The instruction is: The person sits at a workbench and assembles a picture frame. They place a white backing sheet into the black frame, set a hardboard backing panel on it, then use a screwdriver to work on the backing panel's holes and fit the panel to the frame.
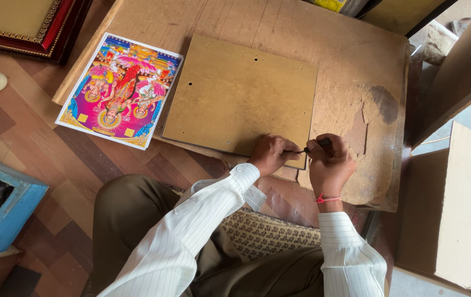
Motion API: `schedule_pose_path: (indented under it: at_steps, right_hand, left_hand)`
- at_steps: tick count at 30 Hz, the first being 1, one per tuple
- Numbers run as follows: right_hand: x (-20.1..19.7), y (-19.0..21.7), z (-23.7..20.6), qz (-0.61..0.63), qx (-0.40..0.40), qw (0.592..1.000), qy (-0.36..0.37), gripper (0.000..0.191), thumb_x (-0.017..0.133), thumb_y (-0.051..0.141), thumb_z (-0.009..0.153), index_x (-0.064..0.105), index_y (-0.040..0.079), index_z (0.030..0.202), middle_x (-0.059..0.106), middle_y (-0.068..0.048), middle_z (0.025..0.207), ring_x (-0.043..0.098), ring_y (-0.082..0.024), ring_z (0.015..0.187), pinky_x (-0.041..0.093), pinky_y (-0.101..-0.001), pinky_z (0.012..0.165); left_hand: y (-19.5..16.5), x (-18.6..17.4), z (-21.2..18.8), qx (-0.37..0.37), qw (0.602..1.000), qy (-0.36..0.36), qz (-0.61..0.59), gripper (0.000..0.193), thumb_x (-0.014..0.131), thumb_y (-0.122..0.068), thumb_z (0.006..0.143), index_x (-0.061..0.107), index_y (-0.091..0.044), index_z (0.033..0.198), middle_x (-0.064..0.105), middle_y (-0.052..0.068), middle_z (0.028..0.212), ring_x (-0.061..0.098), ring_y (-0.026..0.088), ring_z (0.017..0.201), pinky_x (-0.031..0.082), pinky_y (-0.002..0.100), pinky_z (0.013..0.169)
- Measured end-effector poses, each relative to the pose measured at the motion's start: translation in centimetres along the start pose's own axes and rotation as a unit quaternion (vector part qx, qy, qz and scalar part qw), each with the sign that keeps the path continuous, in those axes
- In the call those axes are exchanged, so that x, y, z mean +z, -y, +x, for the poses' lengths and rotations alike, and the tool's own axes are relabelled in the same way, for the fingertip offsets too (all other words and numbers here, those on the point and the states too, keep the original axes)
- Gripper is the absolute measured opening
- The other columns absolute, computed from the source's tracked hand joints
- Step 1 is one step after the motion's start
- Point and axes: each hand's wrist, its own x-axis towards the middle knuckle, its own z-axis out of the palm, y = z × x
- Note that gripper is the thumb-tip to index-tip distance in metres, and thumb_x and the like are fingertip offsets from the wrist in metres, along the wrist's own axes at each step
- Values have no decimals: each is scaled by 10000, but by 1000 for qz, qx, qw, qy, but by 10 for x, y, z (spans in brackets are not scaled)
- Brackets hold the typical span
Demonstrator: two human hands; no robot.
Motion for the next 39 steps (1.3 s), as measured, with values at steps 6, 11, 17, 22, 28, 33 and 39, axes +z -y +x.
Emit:
schedule_pose_path:
  at_steps: [6,11,17,22,28,33,39]
  right_hand:
    - [-3,10,-2,-73,-71,995,26,182,749,-38,906,697,19,1070,756,-43,876,695,-71,793,557,-230,699]
    - [-10,21,0,-131,-111,983,71,249,739,14,941,691,42,1184,761,-70,896,728,-109,789,565,-261,696]
    - [-8,24,-1,-143,-126,978,79,323,719,-2,945,702,68,1259,753,-74,893,705,-118,779,563,-271,713]
    - [-9,23,0,-143,-121,978,85,299,709,-8,956,703,66,1246,754,-67,893,711,-114,794,567,-273,733]
    - [-11,22,3,-139,-109,979,99,305,712,16,966,690,54,1268,760,-64,914,720,-118,824,575,-270,743]
    - [-10,24,3,-159,-113,977,90,303,714,35,966,691,57,1267,772,-67,934,741,-124,838,587,-273,739]
    - [-11,23,5,-166,-96,977,95,311,717,46,970,679,49,1279,767,-76,920,733,-129,813,580,-282,719]
  left_hand:
    - [0,-1,0,-1,1000,-7,-23,245,781,-323,835,806,-102,938,783,79,922,748,266,829,580,380,767]
    - [4,1,-1,-25,1000,8,-13,232,776,-336,839,813,-130,940,782,73,939,745,273,830,579,382,767]
    - [8,3,0,-5,1000,-3,-14,230,784,-334,835,807,-121,919,785,64,929,746,264,841,574,382,770]
    - [7,4,0,-11,1000,1,-8,235,788,-341,825,810,-129,924,787,54,917,750,246,827,574,370,774]
    - [3,0,0,-59,997,15,-38,224,791,-330,828,818,-140,942,795,49,924,765,220,819,588,345,765]
    - [-3,-3,0,-73,996,23,-45,224,795,-329,824,819,-144,951,797,46,916,770,210,800,593,336,751]
    - [-2,-2,0,-60,997,16,-37,213,802,-310,820,822,-141,948,797,54,908,769,212,789,595,339,736]
